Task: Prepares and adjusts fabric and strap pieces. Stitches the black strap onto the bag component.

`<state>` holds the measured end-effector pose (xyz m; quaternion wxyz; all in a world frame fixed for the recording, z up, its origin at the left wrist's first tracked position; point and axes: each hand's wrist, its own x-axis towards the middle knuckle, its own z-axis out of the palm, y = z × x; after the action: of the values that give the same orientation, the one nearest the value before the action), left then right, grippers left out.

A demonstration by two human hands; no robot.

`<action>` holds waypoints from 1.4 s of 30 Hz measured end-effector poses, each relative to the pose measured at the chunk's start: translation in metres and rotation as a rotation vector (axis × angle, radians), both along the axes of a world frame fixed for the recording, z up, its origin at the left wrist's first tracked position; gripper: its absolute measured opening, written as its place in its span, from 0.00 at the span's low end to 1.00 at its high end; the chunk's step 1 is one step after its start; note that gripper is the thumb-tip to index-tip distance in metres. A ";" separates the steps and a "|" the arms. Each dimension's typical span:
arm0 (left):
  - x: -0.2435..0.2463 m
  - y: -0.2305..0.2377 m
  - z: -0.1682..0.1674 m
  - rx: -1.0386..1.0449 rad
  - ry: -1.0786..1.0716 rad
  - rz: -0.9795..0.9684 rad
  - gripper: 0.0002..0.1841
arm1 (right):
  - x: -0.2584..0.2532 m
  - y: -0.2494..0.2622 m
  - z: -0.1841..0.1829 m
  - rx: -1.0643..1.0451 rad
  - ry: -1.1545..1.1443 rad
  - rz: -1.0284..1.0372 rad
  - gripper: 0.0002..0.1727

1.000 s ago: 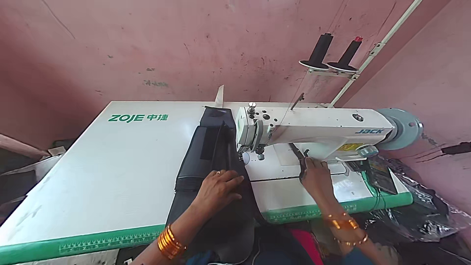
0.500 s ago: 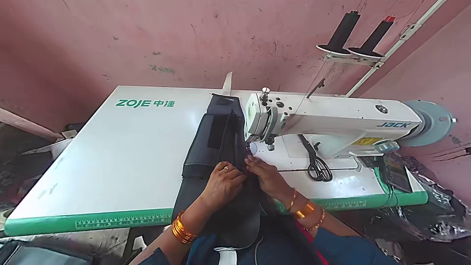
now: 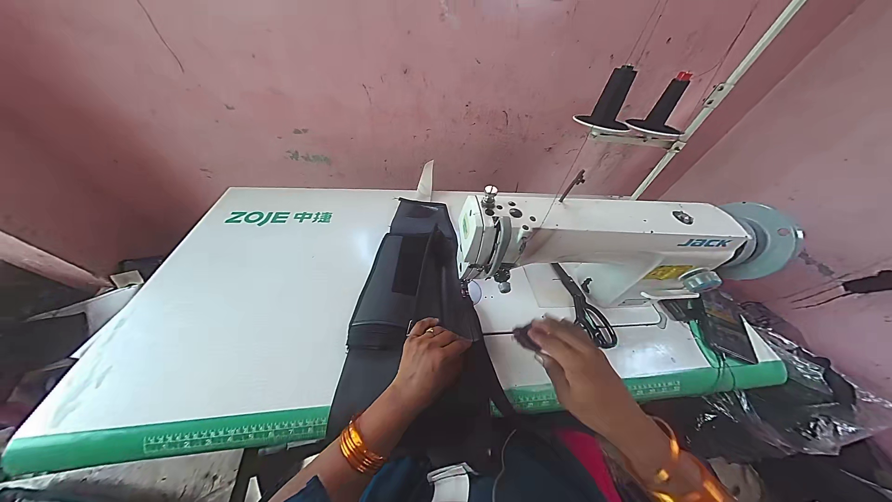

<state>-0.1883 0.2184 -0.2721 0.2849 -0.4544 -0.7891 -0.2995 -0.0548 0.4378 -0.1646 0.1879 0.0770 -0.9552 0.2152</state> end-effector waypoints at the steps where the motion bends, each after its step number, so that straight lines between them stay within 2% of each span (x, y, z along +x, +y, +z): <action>1: 0.000 -0.002 -0.001 0.033 -0.023 -0.006 0.13 | -0.018 -0.005 -0.001 0.084 -0.068 -0.093 0.14; 2: 0.000 -0.003 0.000 0.052 -0.041 -0.011 0.14 | -0.034 -0.015 -0.006 0.091 -0.173 -0.143 0.15; 4: 0.000 -0.003 0.001 0.092 -0.063 -0.011 0.14 | -0.058 -0.037 -0.018 -0.036 -0.430 -0.161 0.15; 6: -0.001 -0.005 0.003 0.127 -0.083 -0.008 0.13 | -0.062 -0.055 -0.028 -0.367 -0.489 -0.193 0.09; 8: -0.001 -0.005 0.003 0.151 -0.099 -0.004 0.13 | -0.052 -0.062 -0.038 -0.867 -0.504 -0.275 0.05; 9: 0.000 -0.004 0.002 0.148 -0.100 -0.003 0.13 | -0.043 -0.064 -0.042 -1.037 -0.509 -0.299 0.06; 10: 0.000 -0.004 0.001 0.132 -0.093 -0.003 0.14 | -0.034 -0.066 -0.045 -1.099 -0.498 -0.303 0.09; 12: 0.002 -0.001 0.000 0.082 -0.069 -0.003 0.16 | -0.018 -0.071 -0.051 -1.019 -0.422 -0.272 0.17; 14: 0.004 0.000 0.001 0.009 -0.034 -0.004 0.16 | -0.008 -0.079 -0.057 -0.763 -0.275 -0.253 0.21; 17: 0.011 0.002 0.003 -0.108 -0.038 -0.013 0.14 | -0.004 -0.085 -0.078 -0.250 0.084 -0.176 0.20; 20: 0.014 0.006 0.009 -0.102 -0.146 0.021 0.12 | -0.005 -0.086 -0.088 0.000 0.190 -0.147 0.20; 22: 0.014 0.010 0.013 -0.098 -0.214 0.064 0.15 | -0.004 -0.086 -0.086 0.001 0.138 -0.144 0.18; 24: 0.012 0.012 0.015 -0.133 -0.180 0.049 0.16 | -0.004 -0.086 -0.082 -0.108 0.041 -0.160 0.12; 26: 0.007 0.010 0.011 -0.152 -0.101 -0.001 0.14 | -0.001 -0.089 -0.076 -0.287 -0.099 -0.199 0.09; 29: 0.000 0.003 0.009 -0.149 -0.031 -0.087 0.14 | 0.000 -0.083 -0.060 -0.651 -0.443 -0.196 0.09; 30: -0.002 0.001 0.008 -0.150 -0.019 -0.104 0.14 | -0.006 -0.076 -0.051 -0.676 -0.519 -0.158 0.09; 31: -0.003 0.000 0.008 -0.151 -0.013 -0.116 0.13 | -0.015 -0.068 -0.043 -0.580 -0.494 -0.108 0.09; 32: -0.004 -0.001 0.007 -0.152 -0.013 -0.125 0.13 | -0.026 -0.061 -0.040 -0.430 -0.355 -0.070 0.10; 33: -0.003 -0.002 0.006 -0.155 -0.014 -0.128 0.14 | -0.041 -0.053 -0.043 -0.270 -0.177 -0.021 0.10; 35: -0.004 -0.002 0.004 -0.167 -0.006 -0.125 0.17 | -0.075 -0.036 -0.060 -0.123 -0.012 0.133 0.15; 38: -0.015 0.002 0.006 -0.166 0.000 -0.126 0.17 | -0.107 -0.028 -0.077 -0.027 0.094 0.217 0.14; 42: -0.027 0.007 0.007 -0.172 -0.040 -0.116 0.16 | -0.114 -0.028 -0.078 -0.100 0.115 0.223 0.13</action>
<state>-0.2157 0.2252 -0.2654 0.2113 -0.5161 -0.7898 -0.2554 -0.1690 0.4094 -0.2430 0.2210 0.1856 -0.9165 0.2771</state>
